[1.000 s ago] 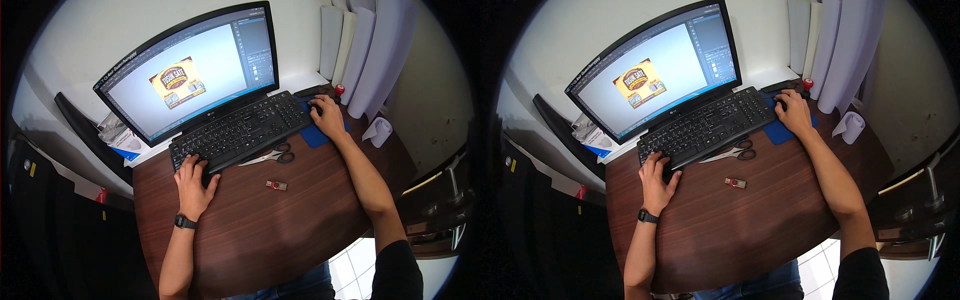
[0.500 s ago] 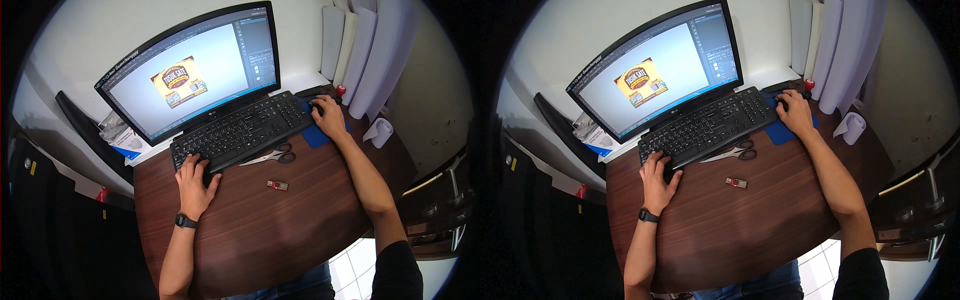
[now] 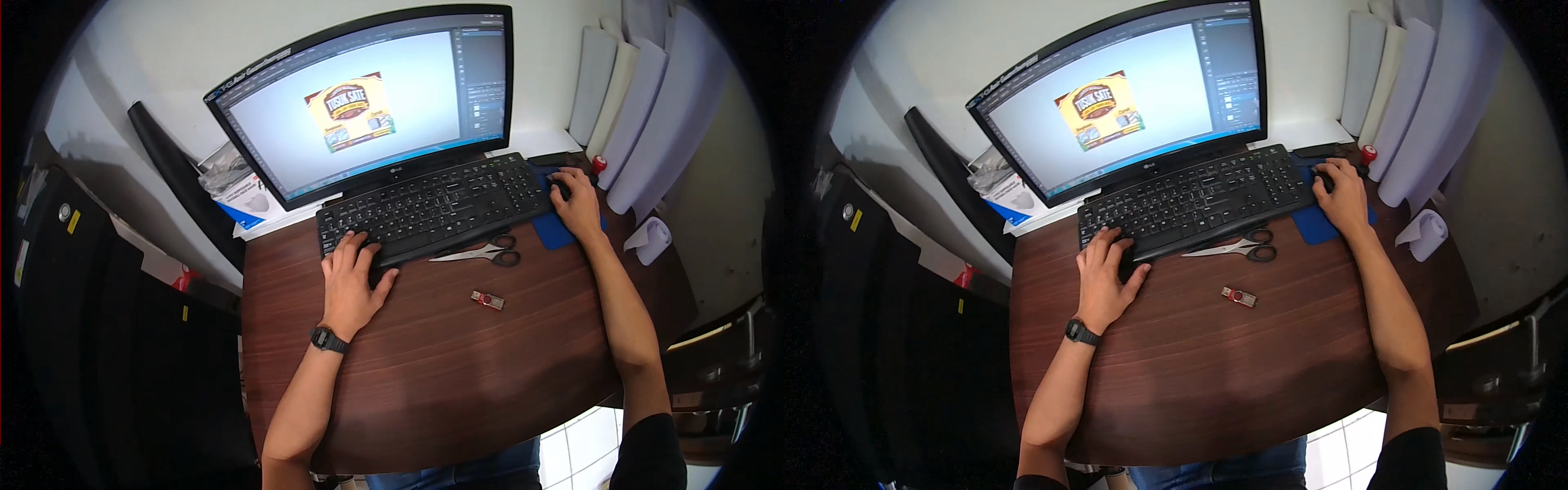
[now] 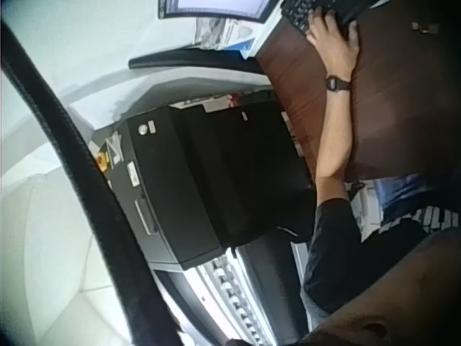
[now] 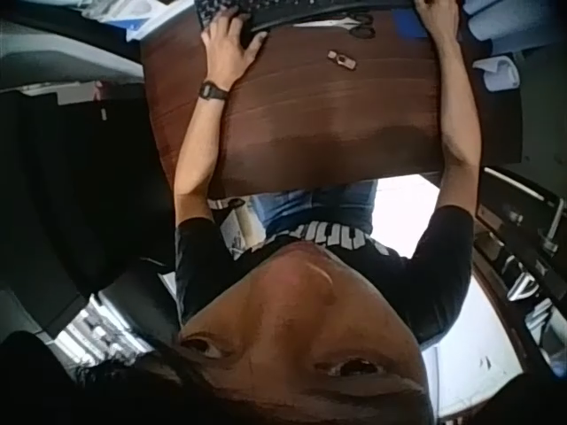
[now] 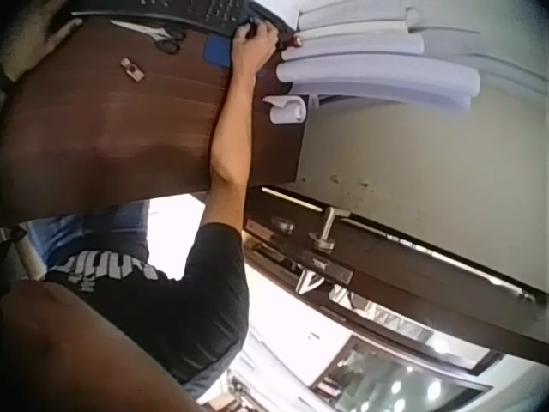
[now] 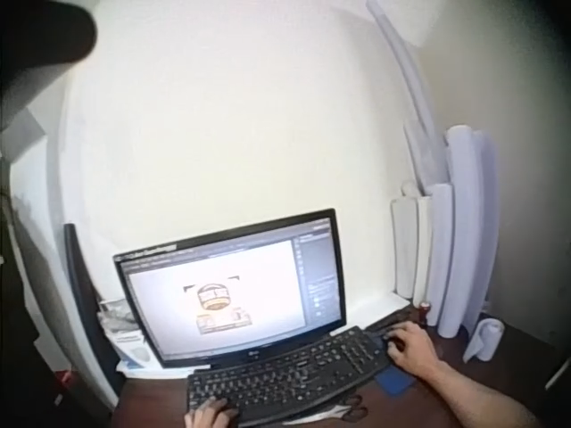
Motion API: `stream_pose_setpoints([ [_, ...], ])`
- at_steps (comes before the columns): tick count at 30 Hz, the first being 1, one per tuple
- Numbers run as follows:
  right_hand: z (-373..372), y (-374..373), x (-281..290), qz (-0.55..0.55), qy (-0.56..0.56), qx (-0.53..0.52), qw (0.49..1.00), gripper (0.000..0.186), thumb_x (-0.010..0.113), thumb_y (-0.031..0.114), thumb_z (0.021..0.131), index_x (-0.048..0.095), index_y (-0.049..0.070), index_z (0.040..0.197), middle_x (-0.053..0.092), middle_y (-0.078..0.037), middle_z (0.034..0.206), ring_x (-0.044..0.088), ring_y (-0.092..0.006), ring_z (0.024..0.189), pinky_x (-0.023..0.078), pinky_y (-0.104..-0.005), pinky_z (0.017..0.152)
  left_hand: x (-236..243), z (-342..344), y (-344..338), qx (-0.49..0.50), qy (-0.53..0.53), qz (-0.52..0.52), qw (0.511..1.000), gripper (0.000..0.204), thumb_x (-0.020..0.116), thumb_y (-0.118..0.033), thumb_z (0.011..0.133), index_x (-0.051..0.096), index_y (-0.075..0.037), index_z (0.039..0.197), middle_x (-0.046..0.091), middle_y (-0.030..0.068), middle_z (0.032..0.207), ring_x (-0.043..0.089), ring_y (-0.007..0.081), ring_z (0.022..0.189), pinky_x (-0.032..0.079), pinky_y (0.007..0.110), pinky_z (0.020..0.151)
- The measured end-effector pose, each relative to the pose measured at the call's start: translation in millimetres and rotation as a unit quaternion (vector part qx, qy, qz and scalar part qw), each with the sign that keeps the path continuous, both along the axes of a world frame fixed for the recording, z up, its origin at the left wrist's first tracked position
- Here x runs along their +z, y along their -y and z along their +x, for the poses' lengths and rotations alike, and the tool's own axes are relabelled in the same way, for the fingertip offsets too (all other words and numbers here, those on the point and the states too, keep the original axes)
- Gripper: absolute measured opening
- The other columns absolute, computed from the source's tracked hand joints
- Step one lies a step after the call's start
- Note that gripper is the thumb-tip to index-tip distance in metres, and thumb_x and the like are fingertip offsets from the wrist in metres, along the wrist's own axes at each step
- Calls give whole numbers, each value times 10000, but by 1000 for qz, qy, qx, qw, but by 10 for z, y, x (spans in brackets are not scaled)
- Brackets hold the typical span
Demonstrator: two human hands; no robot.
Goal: Design a product label or banner using graphic design software on a computer.
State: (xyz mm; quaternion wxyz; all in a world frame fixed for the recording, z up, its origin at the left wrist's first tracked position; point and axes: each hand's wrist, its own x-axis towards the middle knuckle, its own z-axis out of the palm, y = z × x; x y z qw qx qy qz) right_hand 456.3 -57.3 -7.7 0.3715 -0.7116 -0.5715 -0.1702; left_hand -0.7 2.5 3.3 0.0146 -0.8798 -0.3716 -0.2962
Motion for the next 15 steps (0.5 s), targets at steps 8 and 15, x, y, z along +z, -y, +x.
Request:
stream_pose_setpoints([
  [8,-45,-10,30,-16,-2,3,1000,258,717,178,900,760,53,1122,682,-152,1245,640,-361,1159,517,-439,1000,-15,-21,-4,25,1,-10,1000,543,805,-355,881,642,-44,1295,546,154,1435,419,346,1441,344,485,1095],
  [15,-157,9,80,-25,14,-20,999,277,709,206,917,744,60,1151,675,-136,1260,620,-348,1210,483,-436,1023,-17,-4,7,89,-8,-2,996,644,813,-419,856,615,-24,1325,543,187,1435,438,352,1414,353,480,1078],
])
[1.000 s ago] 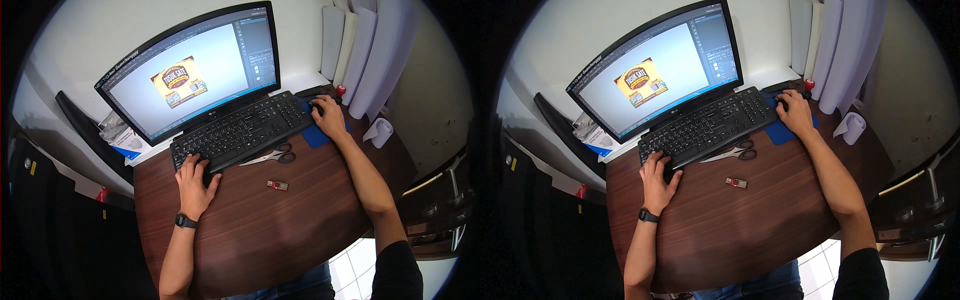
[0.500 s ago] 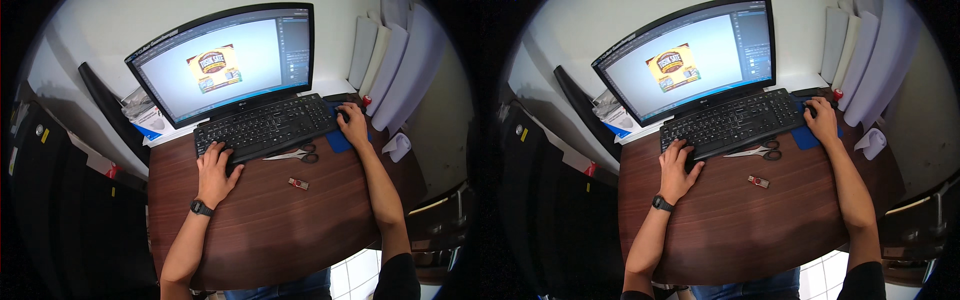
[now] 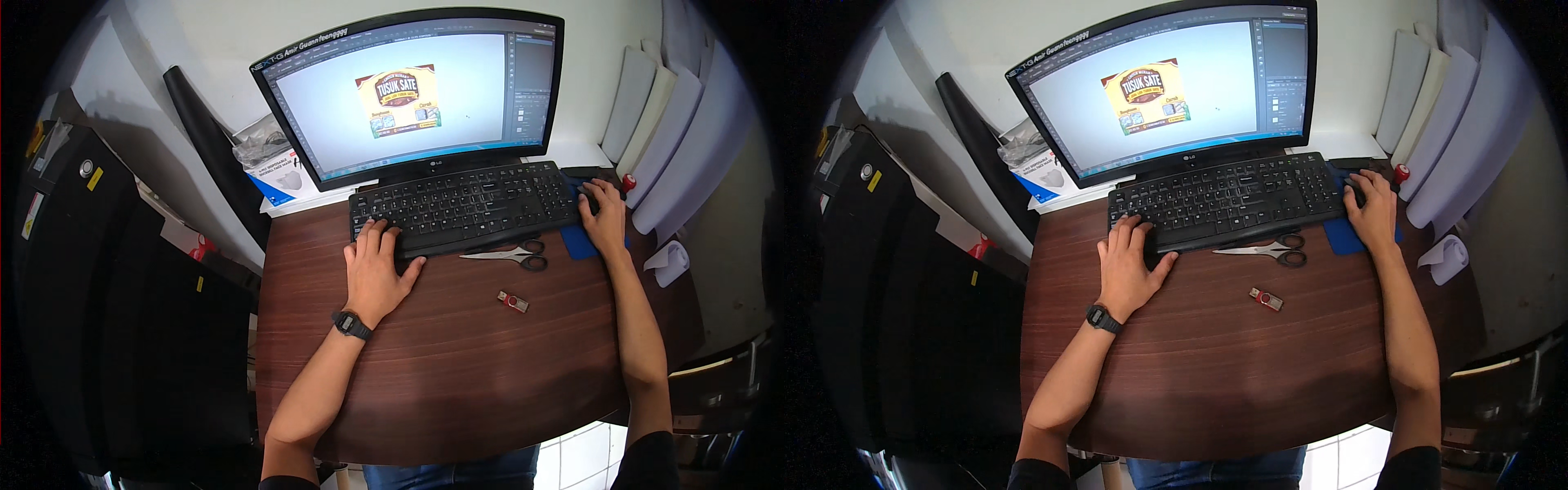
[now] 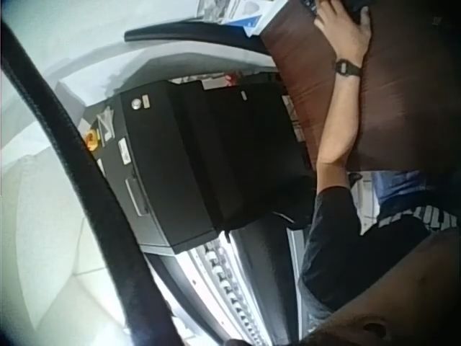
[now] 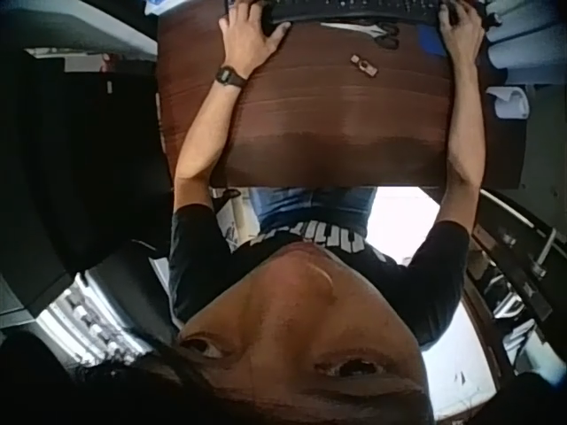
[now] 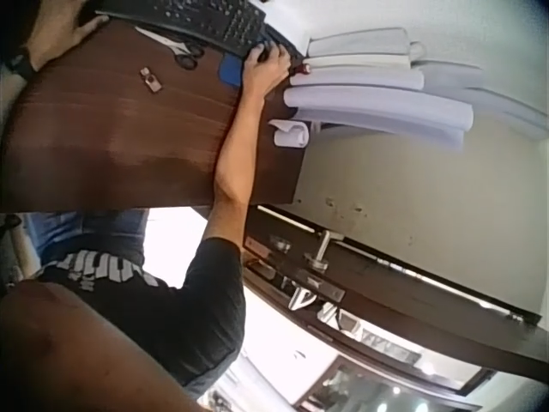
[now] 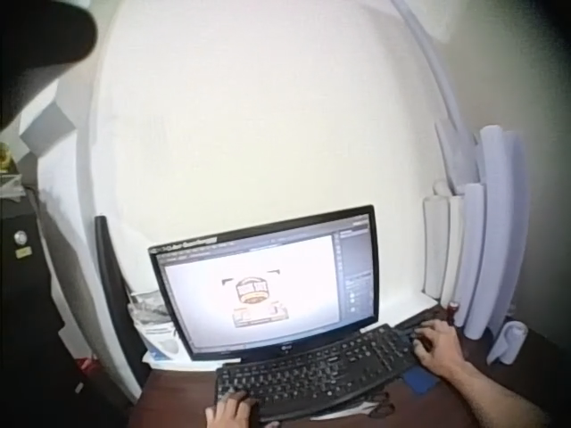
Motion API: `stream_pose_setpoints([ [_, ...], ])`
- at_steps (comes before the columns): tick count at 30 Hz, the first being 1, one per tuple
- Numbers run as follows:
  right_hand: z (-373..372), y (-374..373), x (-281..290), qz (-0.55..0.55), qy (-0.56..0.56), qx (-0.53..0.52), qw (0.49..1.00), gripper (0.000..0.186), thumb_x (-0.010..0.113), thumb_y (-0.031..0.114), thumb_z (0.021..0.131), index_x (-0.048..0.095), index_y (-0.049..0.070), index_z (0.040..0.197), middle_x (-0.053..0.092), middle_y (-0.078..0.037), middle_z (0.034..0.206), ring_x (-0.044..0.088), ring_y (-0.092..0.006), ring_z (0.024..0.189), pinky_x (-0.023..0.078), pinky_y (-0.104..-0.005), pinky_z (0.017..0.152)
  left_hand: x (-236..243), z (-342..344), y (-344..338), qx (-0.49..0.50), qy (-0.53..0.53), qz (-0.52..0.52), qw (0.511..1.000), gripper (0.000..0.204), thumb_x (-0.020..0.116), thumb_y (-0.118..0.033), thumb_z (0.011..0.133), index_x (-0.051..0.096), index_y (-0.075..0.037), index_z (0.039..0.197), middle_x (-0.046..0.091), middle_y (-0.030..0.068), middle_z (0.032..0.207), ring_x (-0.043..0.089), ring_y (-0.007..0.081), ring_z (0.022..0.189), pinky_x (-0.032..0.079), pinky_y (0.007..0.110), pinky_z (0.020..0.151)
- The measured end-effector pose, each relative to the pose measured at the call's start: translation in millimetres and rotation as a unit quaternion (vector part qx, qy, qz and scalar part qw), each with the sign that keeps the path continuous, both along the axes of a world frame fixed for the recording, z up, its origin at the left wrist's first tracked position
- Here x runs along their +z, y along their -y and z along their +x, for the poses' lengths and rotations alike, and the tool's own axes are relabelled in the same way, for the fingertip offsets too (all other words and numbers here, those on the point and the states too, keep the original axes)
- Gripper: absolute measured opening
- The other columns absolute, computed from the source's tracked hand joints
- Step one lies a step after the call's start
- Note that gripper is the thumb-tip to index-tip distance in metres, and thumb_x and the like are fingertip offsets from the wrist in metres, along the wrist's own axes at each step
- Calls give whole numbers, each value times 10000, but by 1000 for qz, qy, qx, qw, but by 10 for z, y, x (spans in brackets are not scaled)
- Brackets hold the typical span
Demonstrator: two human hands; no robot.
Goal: Design a product label or banner using graphic design software on a computer.
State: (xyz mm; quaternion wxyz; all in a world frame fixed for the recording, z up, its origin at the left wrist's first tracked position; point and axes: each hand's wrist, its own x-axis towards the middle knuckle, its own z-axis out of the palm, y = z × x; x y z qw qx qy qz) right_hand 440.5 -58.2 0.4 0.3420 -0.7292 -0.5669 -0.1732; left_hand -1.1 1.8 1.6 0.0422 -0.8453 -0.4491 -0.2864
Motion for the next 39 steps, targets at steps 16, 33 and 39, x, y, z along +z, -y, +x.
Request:
stream_pose_setpoints([
  [16,-372,40,91,-147,126,62,979,712,484,445,1052,295,95,1643,491,-141,1569,304,-343,1547,62,-625,1255,20,21,46,46,-34,21,998,722,795,-481,849,577,-39,1377,537,174,1461,457,335,1396,396,490,1024],
  [33,61,-48,-92,-14,-34,14,999,334,639,206,934,696,82,1239,648,-130,1311,582,-345,1263,445,-496,1061,57,46,51,23,1,17,1000,678,858,-359,803,600,-12,1325,566,165,1411,512,344,1281,402,452,1040],
  [39,84,-53,-124,10,-32,16,999,247,663,167,919,755,50,1117,676,-132,1274,623,-339,1190,500,-440,1010,25,41,22,-1,-1,29,1000,672,842,-352,829,584,-10,1346,550,181,1428,455,369,1394,350,495,1114],
])
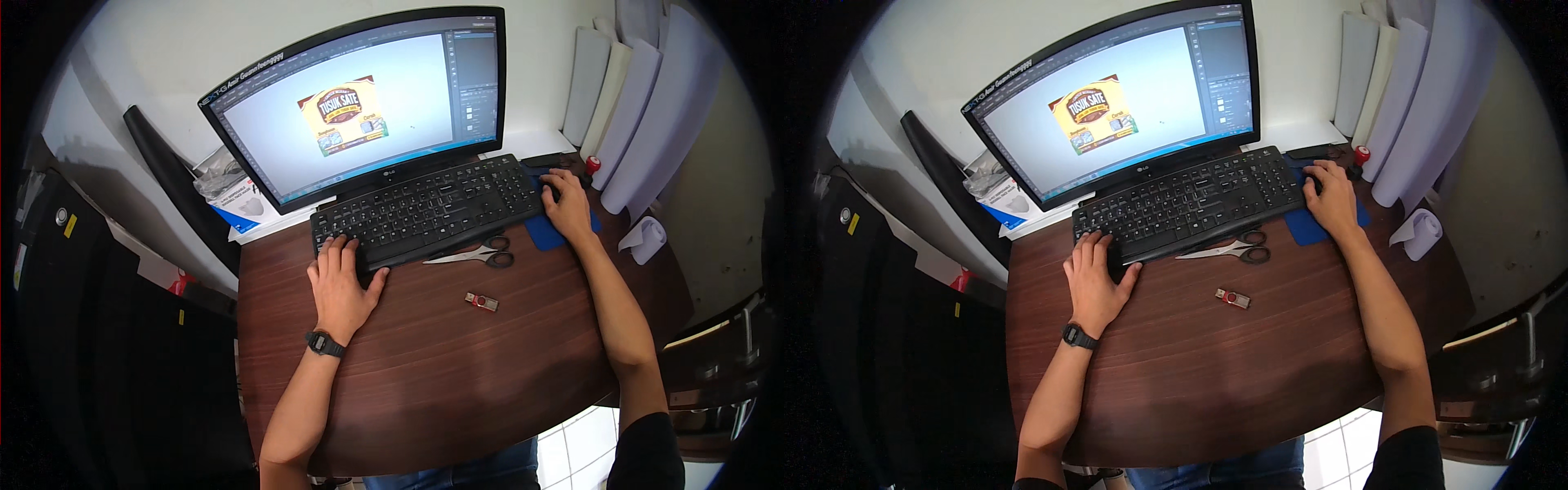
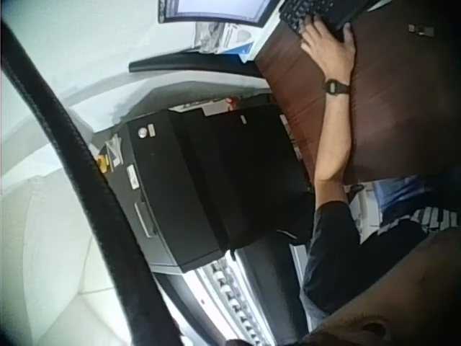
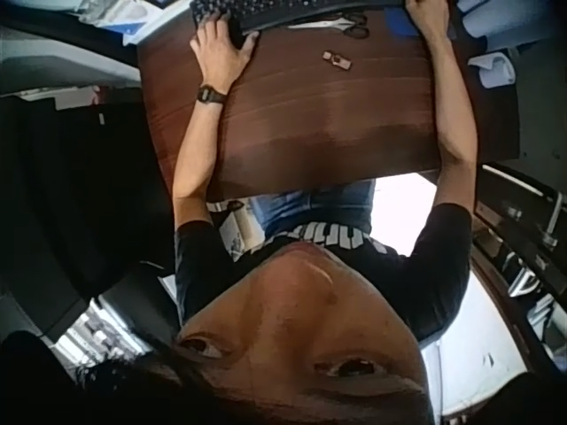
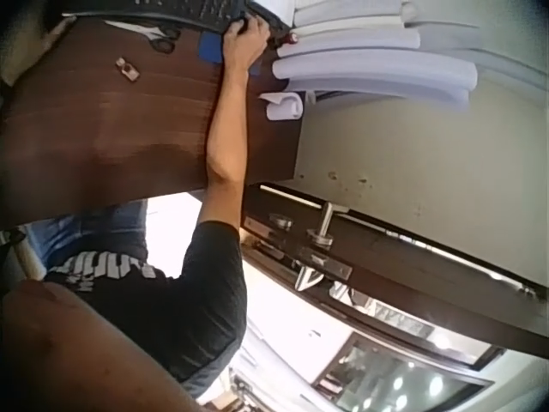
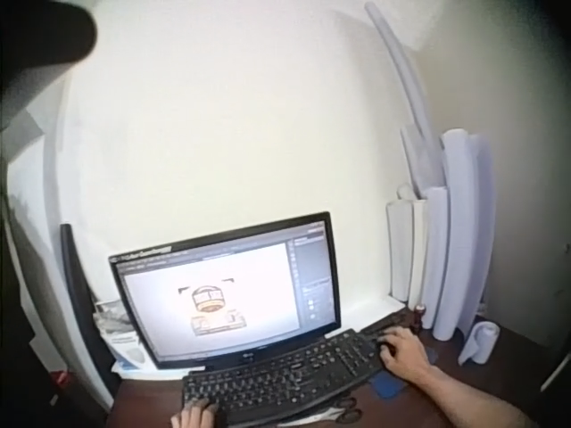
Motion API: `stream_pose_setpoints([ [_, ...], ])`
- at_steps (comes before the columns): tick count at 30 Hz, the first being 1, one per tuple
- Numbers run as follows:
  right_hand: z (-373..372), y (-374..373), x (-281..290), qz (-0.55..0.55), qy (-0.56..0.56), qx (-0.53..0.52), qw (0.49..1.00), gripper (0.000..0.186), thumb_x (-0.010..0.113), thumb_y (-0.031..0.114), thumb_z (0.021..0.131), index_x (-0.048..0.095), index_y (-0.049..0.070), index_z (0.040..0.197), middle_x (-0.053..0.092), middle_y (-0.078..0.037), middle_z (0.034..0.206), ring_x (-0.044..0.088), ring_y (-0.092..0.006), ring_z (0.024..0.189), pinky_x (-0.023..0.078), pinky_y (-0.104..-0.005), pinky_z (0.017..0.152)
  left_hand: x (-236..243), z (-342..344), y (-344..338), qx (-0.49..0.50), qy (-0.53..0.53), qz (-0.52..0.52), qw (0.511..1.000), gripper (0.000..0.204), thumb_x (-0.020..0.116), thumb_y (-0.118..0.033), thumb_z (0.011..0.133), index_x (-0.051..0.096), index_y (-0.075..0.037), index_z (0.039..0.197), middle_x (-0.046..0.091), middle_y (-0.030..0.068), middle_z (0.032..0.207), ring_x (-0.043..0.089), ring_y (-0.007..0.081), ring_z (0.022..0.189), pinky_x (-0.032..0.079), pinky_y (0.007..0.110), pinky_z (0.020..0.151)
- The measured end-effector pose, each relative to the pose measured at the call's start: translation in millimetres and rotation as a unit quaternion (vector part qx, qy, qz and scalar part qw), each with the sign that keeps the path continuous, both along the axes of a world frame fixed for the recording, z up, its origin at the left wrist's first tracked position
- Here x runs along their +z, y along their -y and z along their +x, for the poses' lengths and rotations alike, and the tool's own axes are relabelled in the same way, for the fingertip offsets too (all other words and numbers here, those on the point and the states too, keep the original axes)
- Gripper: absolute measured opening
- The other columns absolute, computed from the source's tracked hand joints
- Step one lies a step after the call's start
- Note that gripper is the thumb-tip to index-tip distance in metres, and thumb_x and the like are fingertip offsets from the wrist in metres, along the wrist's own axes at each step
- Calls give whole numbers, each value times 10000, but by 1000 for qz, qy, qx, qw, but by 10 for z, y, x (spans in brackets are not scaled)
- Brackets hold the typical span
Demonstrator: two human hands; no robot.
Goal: Design a product label or banner using graphic design software on a computer.
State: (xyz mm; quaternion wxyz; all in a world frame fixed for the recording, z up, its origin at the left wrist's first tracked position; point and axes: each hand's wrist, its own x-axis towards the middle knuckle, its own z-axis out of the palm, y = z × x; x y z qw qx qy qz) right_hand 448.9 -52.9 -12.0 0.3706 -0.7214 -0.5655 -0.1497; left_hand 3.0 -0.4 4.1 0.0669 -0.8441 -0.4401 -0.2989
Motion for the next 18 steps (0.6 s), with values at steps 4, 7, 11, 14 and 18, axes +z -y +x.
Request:
stream_pose_setpoints([
  [4,-18,-9,17,-2,-7,7,1000,261,664,172,931,764,53,1141,679,-135,1285,624,-338,1199,499,-432,1024,-13,-27,-14,-4,-3,5,1000,664,826,-370,848,582,-7,1347,548,188,1429,455,371,1393,344,498,1116],
  [7,-18,-5,23,-5,0,8,1000,275,661,179,944,764,52,1164,682,-139,1289,624,-338,1211,498,-427,1034,-20,-19,-15,-4,-3,0,1000,665,823,-378,853,582,-5,1348,548,192,1427,455,369,1393,344,496,1114],
  [11,-65,11,65,-7,-7,3,1000,270,656,180,951,766,42,1155,689,-149,1275,627,-347,1202,501,-425,1033,-18,-22,-14,-5,0,-1,1000,667,825,-377,850,583,-4,1347,549,192,1427,455,370,1394,344,482,1109],
  [14,-73,14,77,-4,-4,3,1000,266,657,176,953,768,37,1151,692,-155,1269,632,-353,1192,504,-428,1031,-5,-20,-6,-2,1,-1,1000,667,825,-380,847,587,-6,1345,550,189,1427,452,368,1398,343,475,1108],
  [18,-78,6,69,-2,3,6,1000,266,662,173,952,766,34,1153,696,-158,1263,634,-358,1188,506,-429,1029,-6,-39,-4,2,0,-7,1000,671,823,-387,846,587,-9,1348,549,189,1430,451,367,1400,342,479,1110],
])
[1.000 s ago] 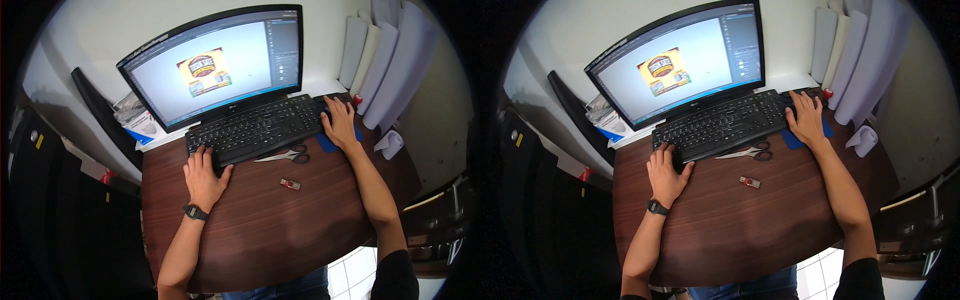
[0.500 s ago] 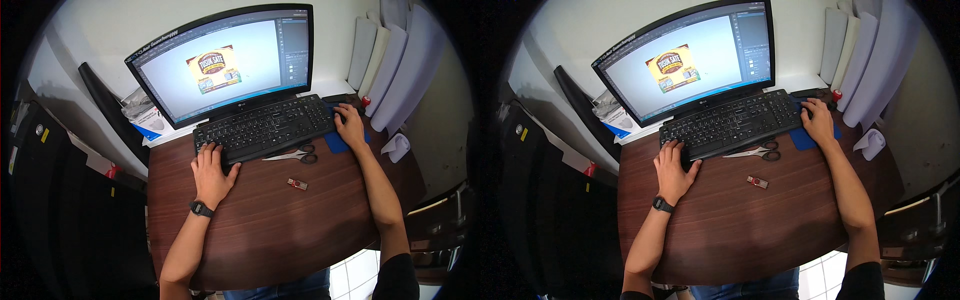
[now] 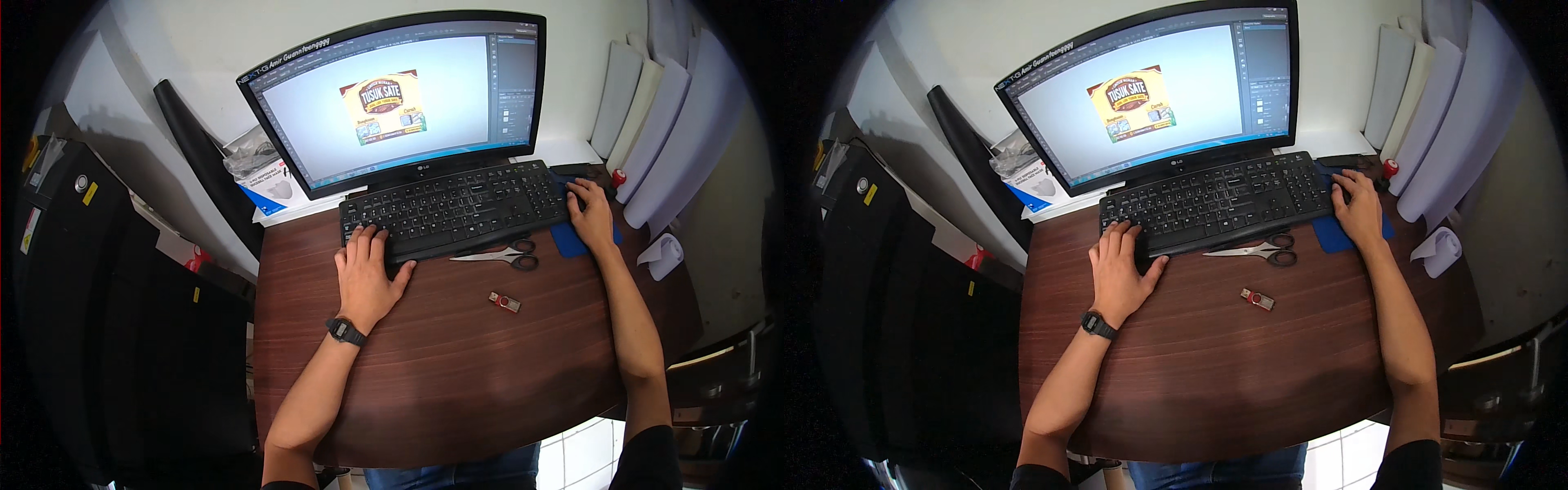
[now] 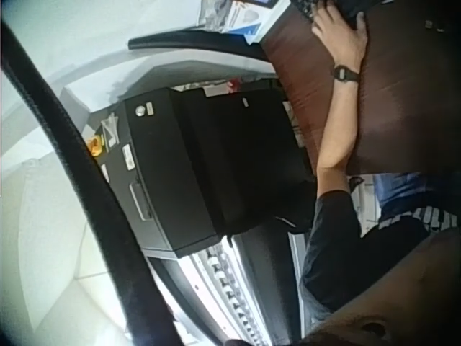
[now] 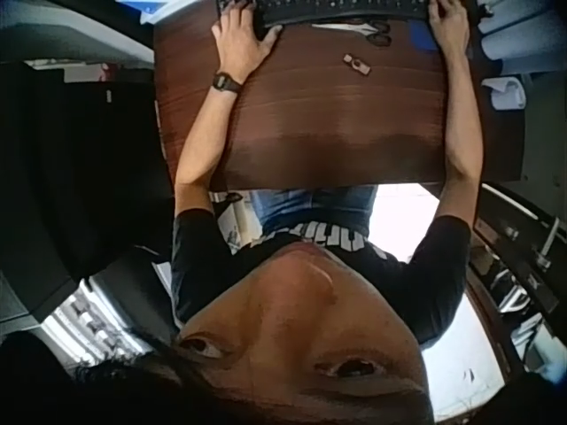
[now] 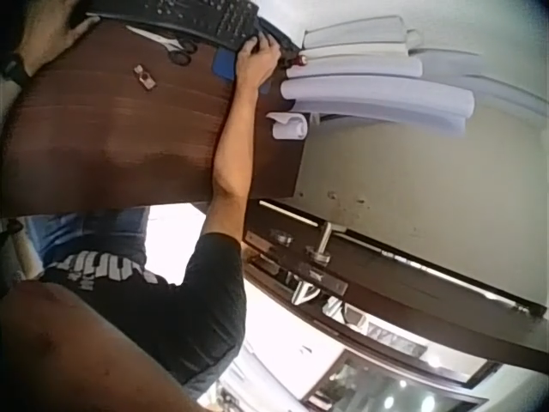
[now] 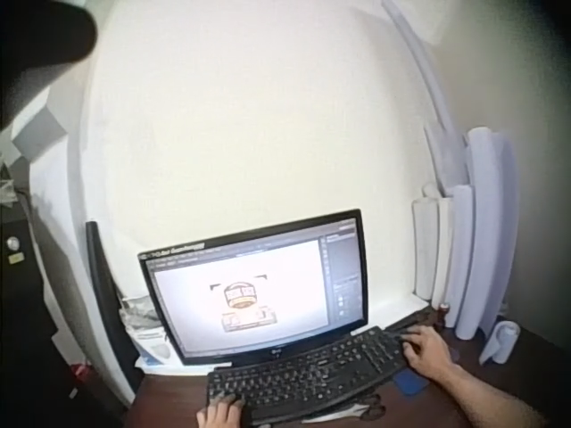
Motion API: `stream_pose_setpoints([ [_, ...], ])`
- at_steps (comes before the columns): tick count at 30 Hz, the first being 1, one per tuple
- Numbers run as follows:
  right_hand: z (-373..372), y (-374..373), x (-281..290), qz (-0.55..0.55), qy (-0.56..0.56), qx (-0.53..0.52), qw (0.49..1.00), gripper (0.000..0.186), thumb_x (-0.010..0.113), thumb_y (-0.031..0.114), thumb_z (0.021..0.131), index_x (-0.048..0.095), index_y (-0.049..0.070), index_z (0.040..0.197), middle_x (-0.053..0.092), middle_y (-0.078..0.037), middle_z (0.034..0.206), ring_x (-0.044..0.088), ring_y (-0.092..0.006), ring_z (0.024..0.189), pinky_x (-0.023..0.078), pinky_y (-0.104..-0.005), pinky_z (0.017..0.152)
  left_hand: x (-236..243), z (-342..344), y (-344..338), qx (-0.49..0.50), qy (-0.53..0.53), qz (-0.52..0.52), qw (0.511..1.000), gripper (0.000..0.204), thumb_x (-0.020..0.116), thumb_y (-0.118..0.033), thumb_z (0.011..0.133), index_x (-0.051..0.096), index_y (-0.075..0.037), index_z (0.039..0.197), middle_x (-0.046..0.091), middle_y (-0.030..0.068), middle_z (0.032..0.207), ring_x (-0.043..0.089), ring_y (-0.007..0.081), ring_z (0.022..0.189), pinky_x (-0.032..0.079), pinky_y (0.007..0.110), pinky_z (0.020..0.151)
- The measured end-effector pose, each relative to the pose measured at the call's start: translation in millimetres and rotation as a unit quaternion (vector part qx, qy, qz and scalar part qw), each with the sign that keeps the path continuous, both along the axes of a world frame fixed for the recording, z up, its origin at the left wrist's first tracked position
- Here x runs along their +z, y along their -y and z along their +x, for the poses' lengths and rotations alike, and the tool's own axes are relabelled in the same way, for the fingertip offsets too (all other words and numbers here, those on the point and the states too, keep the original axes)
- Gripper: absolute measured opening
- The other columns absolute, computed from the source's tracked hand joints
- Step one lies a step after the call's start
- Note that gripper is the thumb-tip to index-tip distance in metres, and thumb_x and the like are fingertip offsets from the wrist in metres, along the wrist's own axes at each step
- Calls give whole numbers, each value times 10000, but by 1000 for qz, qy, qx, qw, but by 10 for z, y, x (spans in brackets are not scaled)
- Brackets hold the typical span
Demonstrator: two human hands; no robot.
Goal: Design a product label or banner using graphic design software on a computer.
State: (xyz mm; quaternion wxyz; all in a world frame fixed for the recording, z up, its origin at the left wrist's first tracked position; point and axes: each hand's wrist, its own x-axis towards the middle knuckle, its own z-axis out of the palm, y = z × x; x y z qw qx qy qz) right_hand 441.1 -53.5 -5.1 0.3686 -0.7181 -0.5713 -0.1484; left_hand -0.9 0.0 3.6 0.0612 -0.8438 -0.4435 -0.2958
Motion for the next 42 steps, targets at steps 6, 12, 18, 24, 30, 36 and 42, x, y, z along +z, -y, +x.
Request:
stream_pose_setpoints([
  [6,52,6,-35,10,5,-3,1000,262,677,172,944,768,37,1150,703,-157,1256,637,-360,1190,508,-434,1026,1,30,-2,-5,0,-1,1000,680,821,-392,851,584,-2,1355,546,187,1434,447,365,1403,340,488,1115],
  [12,29,-22,-47,21,10,5,1000,258,683,165,932,770,41,1141,697,-172,1256,640,-360,1183,508,-435,1024,-20,23,-7,-7,3,1,1000,670,832,-365,840,588,-4,1349,554,179,1422,455,373,1396,346,497,1117],
  [18,52,-9,-49,24,-3,-16,1000,238,678,169,909,765,47,1093,679,-153,1264,628,-352,1176,510,-444,1000,10,32,12,-26,1,1,1000,625,831,-318,846,596,-27,1347,549,177,1421,458,373,1393,351,495,1113],
  [24,47,-20,-61,43,11,-20,999,216,674,161,890,771,55,1052,690,-147,1211,651,-347,1110,531,-458,940,6,21,5,-32,-6,-1,999,595,830,-269,845,603,-30,1339,546,177,1422,463,374,1382,350,491,1108],
  [30,76,-23,-92,50,17,-19,998,222,679,152,889,773,48,1062,689,-155,1214,649,-350,1121,529,-459,954,-7,46,4,-32,-7,-6,999,587,826,-259,845,605,-37,1341,550,171,1420,460,369,1388,349,487,1108],
  [36,78,-23,-86,42,12,-16,999,224,678,158,892,775,52,1064,687,-147,1219,643,-345,1130,521,-453,967,12,42,9,-30,-8,-8,999,585,824,-256,846,605,-41,1344,550,168,1423,459,367,1390,345,486,1111],
  [42,79,-33,-96,34,10,-21,999,219,676,162,894,776,55,1057,683,-139,1231,637,-339,1143,515,-453,971,0,31,5,-32,-7,-8,999,587,827,-255,844,605,-40,1343,549,169,1421,458,366,1390,344,486,1110],
])
